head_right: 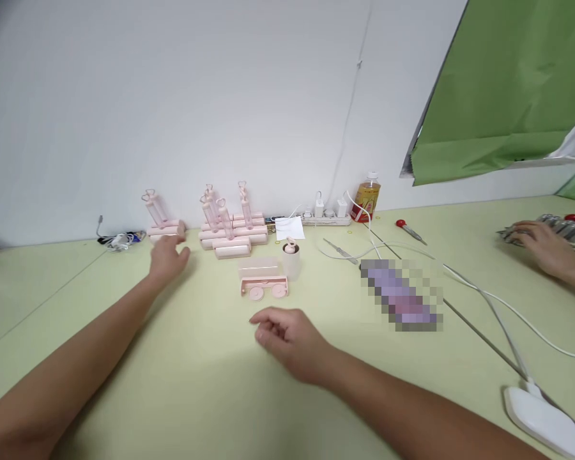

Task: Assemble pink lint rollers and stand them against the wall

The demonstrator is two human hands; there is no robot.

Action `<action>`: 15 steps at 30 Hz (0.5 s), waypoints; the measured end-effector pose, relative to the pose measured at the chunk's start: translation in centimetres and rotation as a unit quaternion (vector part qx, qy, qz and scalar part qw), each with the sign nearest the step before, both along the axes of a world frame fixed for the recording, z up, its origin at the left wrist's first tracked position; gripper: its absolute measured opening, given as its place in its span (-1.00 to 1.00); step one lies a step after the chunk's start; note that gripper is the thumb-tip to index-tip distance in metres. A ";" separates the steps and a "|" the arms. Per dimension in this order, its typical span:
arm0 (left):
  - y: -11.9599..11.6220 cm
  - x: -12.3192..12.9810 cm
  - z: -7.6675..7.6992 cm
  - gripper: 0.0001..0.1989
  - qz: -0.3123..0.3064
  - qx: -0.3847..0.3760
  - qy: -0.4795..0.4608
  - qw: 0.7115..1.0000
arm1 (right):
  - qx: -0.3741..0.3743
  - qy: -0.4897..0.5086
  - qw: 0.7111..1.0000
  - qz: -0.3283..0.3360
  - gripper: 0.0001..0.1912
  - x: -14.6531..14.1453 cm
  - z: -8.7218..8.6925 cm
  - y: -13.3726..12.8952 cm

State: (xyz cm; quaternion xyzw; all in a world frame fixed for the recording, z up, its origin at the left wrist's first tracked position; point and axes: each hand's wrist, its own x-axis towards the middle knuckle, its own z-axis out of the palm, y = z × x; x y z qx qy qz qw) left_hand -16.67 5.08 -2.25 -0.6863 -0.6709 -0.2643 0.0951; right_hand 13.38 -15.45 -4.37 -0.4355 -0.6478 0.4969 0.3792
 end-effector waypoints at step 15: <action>-18.5 11.3 0.0 -0.70 -0.305 -0.147 -0.028 0.941 | 0.254 -0.314 0.895 -0.188 -0.44 5.0 -0.4 6.1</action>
